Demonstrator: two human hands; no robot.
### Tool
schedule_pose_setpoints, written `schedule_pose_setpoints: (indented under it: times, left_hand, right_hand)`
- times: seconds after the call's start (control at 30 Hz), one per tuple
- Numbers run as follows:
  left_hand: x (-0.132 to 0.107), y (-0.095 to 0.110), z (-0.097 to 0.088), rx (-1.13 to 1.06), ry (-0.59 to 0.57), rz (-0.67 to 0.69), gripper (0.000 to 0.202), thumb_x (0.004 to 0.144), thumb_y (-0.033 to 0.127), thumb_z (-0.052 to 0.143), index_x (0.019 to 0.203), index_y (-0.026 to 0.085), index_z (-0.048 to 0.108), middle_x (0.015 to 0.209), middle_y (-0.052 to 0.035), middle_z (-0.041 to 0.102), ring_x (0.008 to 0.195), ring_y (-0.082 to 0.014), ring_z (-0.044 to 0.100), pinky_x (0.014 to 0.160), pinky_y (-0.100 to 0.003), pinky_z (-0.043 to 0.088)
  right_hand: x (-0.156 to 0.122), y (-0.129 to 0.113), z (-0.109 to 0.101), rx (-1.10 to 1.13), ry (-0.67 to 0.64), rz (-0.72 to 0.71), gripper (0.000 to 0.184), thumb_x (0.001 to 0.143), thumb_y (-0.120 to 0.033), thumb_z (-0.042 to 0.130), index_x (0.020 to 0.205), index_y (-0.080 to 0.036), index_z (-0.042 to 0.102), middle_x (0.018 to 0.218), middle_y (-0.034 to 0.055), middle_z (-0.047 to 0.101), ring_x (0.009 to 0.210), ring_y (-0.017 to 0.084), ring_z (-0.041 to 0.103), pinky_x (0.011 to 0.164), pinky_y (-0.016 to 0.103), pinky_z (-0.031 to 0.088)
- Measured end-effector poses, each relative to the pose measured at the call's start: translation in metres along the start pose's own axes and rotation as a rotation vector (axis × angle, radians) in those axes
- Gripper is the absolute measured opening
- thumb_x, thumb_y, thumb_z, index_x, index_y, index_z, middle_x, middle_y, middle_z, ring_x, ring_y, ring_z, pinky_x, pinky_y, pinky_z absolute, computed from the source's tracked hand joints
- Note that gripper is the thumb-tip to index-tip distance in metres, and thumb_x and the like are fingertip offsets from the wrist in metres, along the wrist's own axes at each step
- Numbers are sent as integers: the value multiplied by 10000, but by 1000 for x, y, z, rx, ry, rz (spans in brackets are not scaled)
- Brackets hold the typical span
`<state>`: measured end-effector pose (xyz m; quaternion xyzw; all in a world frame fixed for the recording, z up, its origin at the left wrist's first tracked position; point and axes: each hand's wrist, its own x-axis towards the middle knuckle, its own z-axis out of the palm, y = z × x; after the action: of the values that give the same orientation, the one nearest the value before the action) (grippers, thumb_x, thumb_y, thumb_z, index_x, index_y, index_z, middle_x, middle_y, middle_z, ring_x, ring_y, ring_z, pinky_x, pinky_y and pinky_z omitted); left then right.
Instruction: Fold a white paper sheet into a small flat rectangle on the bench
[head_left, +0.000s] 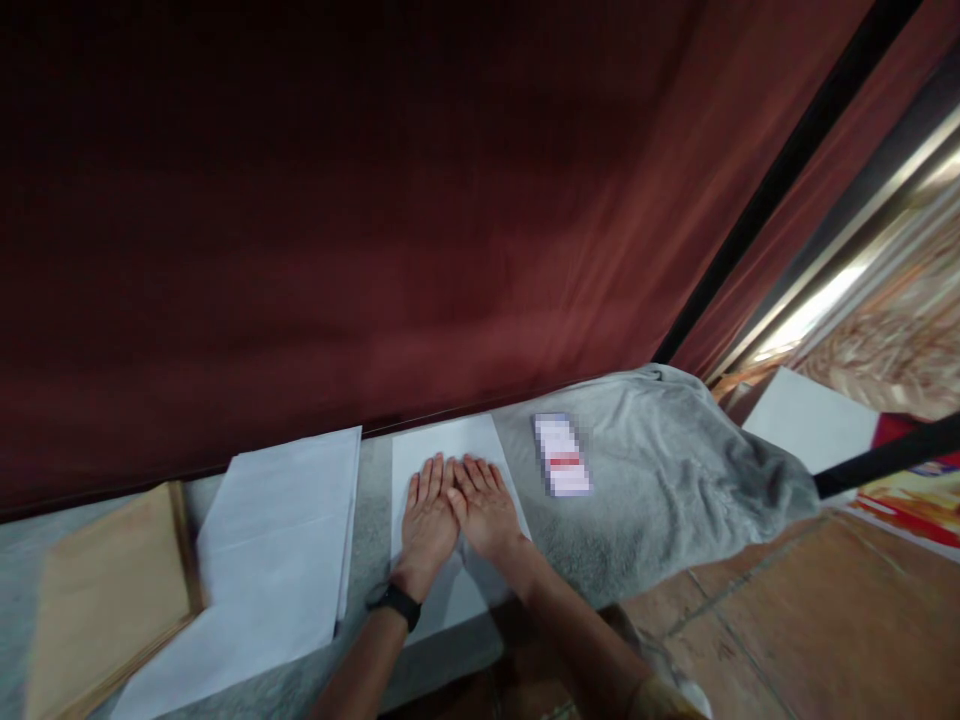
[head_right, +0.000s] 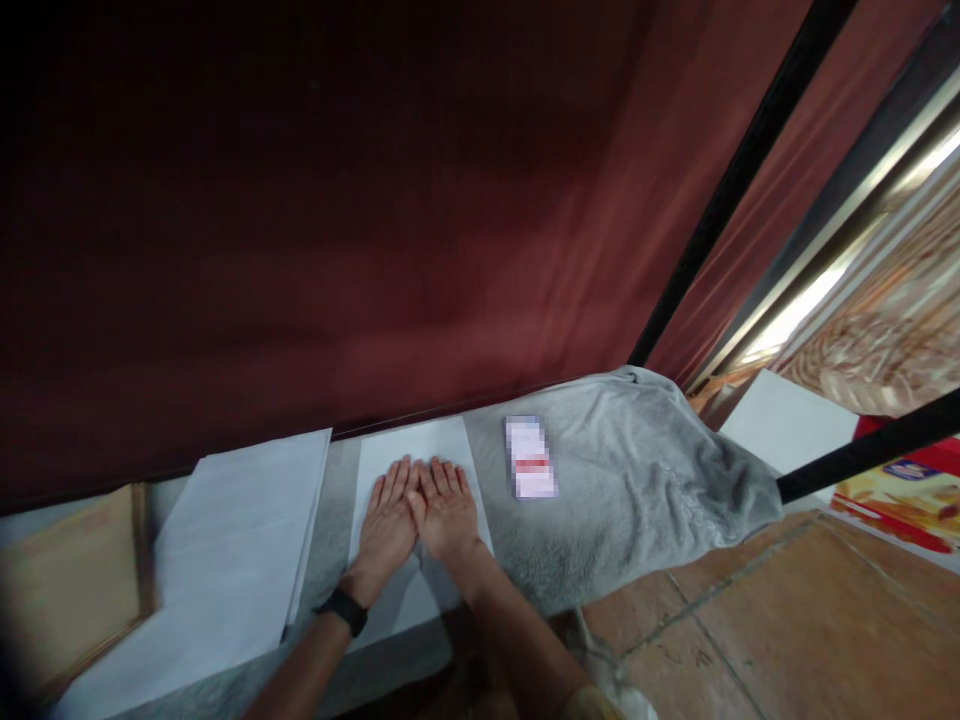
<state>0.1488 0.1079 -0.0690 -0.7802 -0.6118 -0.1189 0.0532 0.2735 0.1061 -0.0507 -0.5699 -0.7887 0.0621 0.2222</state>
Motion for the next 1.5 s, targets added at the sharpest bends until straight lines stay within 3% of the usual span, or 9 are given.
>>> schedule_pose_setpoints:
  times: [0.2, 0.43, 0.53, 0.67, 0.8, 1.0, 1.17, 1.37, 1.5]
  left_hand:
    - [-3, -5, -4, 27, 19, -113, 572, 993, 254, 281, 1510, 35, 391, 1592, -197, 360, 1503, -290, 296, 1213, -493, 271]
    - [-17, -34, -13, 14, 56, -264, 602, 987, 294, 296, 1528, 38, 352, 1554, -213, 411, 1488, -289, 331, 1201, -513, 277]
    - [-21, -30, -18, 25, 70, -296, 595, 988, 291, 305, 1510, 15, 376, 1542, -231, 426, 1482, -303, 341, 1205, -516, 273]
    - [-11, -9, -23, -38, 35, -118, 567, 1000, 246, 283, 1529, 59, 361, 1599, -164, 367, 1511, -262, 281, 1227, -467, 261]
    - [19, 1, -24, -107, -82, 90, 536, 1021, 254, 258, 1523, 123, 395, 1603, -103, 380, 1505, -234, 299, 1226, -454, 272]
    - [46, -5, -13, -67, -79, 46, 536, 1040, 356, 267, 1509, 159, 434, 1596, -100, 392, 1487, -265, 337, 1217, -471, 268]
    - [31, -2, -6, -13, 9, -37, 562, 1035, 375, 286, 1519, 119, 411, 1597, -146, 381, 1497, -290, 311, 1221, -491, 236]
    - [17, -1, -19, -10, -19, -8, 566, 1040, 366, 279, 1525, 96, 390, 1596, -159, 379, 1495, -290, 315, 1217, -495, 261]
    - [-15, 8, -25, 8, -36, -46, 540, 1043, 343, 274, 1534, 152, 387, 1612, -138, 356, 1502, -299, 297, 1202, -532, 281]
  right_hand:
    - [3, 12, 9, -62, 51, 60, 503, 1063, -386, 363, 1494, -149, 466, 1551, 140, 438, 1456, 271, 380, 1197, 482, 286]
    - [-1, 29, 8, -111, 98, 137, 565, 1060, -384, 358, 1524, -63, 388, 1548, 225, 399, 1449, 315, 384, 1184, 557, 273]
    - [-5, 25, 5, -104, 99, 135, 565, 1061, -370, 329, 1527, -55, 380, 1548, 215, 404, 1457, 312, 373, 1193, 554, 265]
    - [-16, 12, 4, -52, 94, 1, 518, 1051, -305, 328, 1530, -118, 397, 1561, 157, 413, 1467, 282, 361, 1208, 530, 255]
    - [-25, 11, 4, -65, 65, 7, 493, 1040, -240, 329, 1499, -103, 446, 1545, 158, 443, 1460, 280, 371, 1199, 518, 268]
    - [-26, 19, -1, -110, 50, 11, 522, 1046, -329, 386, 1517, -105, 416, 1556, 155, 425, 1460, 289, 367, 1200, 506, 257]
    - [-29, 18, -6, -96, 2, -21, 525, 1054, -367, 386, 1517, -122, 418, 1562, 140, 422, 1463, 271, 363, 1208, 487, 240]
    - [-37, 17, -10, -82, -5, 4, 525, 1058, -370, 377, 1515, -117, 421, 1574, 140, 400, 1466, 274, 359, 1209, 477, 239]
    - [-40, 14, -7, -75, 5, 38, 508, 1060, -352, 369, 1512, -129, 431, 1575, 130, 399, 1463, 279, 366, 1205, 480, 247]
